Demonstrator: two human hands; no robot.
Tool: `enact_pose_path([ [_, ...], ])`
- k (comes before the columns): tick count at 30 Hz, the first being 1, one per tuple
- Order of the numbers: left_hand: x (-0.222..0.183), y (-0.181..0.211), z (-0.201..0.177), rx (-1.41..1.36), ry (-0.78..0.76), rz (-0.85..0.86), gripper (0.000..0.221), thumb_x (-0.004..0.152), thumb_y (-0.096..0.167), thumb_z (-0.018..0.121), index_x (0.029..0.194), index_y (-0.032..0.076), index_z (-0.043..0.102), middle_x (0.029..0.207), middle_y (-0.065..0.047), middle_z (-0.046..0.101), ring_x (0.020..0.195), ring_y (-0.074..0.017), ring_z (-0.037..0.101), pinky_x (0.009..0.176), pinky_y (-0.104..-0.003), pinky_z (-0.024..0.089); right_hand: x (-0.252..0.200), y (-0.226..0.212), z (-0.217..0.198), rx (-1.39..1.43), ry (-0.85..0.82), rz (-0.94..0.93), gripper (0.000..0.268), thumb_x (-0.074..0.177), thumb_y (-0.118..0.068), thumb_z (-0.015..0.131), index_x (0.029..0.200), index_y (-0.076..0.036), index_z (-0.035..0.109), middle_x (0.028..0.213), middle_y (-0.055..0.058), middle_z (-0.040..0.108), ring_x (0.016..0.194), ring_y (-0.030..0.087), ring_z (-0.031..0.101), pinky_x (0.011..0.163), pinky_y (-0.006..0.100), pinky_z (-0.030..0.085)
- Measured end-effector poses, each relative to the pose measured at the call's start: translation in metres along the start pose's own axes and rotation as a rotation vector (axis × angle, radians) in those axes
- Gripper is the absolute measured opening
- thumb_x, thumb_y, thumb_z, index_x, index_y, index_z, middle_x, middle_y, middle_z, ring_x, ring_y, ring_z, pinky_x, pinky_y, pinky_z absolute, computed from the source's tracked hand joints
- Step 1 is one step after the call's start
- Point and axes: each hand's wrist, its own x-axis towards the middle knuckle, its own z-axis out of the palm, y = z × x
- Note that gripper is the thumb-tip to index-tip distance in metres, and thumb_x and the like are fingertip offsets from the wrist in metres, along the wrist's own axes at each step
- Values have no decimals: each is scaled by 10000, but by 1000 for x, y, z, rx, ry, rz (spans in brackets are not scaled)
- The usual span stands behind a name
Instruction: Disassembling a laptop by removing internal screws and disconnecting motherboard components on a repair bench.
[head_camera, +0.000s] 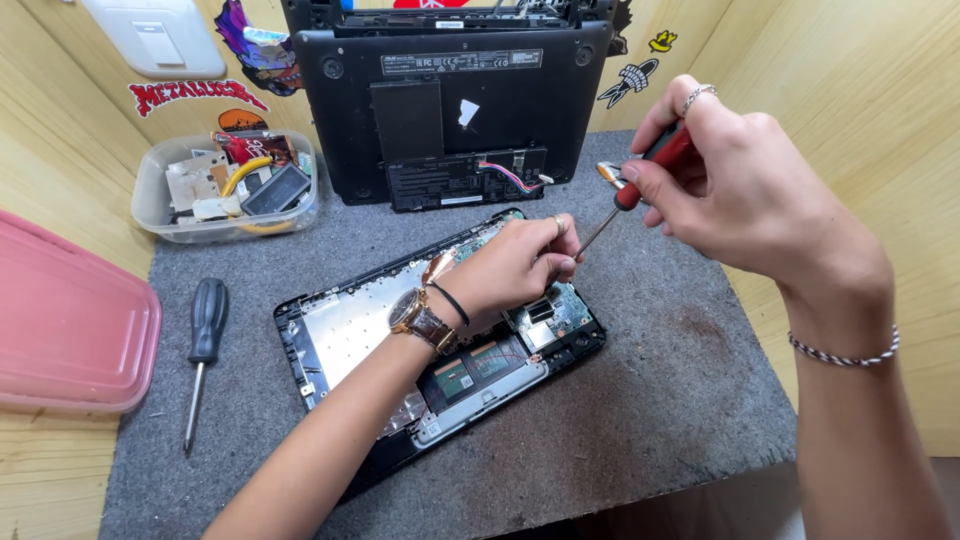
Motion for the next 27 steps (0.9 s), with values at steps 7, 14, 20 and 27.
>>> enact_pose_path([
  [7, 0, 1, -2, 20, -26, -6, 190, 911, -30, 575, 862, 130, 485, 764, -19, 674, 723, -151, 652, 671, -300, 468, 5, 16, -5, 22, -54, -160, 141, 995, -68, 684, 1054, -36, 560, 783, 102, 740, 675, 148, 728, 630, 276, 604],
  [14, -1, 3, -3, 74, -33, 62, 228, 842, -97, 522, 834, 106, 418, 722, -66, 589, 775, -225, 764, 594, -301, 482, 11, 23, -4, 81, -147, -407, 98, 937, -8, 702, 982, -56, 630, 912, 59, 714, 870, 123, 732, 818, 229, 609],
  [20, -2, 8, -3, 81, 13, 128, 240, 754, -123, 498, 768, 96, 400, 636, -56, 511, 605, -205, 617, 565, -294, 544, 5, 18, 4, 249, -219, -562, 159, 930, 86, 612, 1008, -51, 629, 973, 71, 708, 921, 163, 702, 832, 261, 583],
  [27, -5, 19, -6, 66, 11, 67, 286, 779, -119, 542, 762, 112, 373, 628, -36, 478, 591, -181, 587, 588, -289, 560, -3, 21, 26, 298, 194, -496, 458, 924, 3, 800, 1282, 2, 514, 937, 147, 624, 898, 187, 708, 886, 271, 648],
])
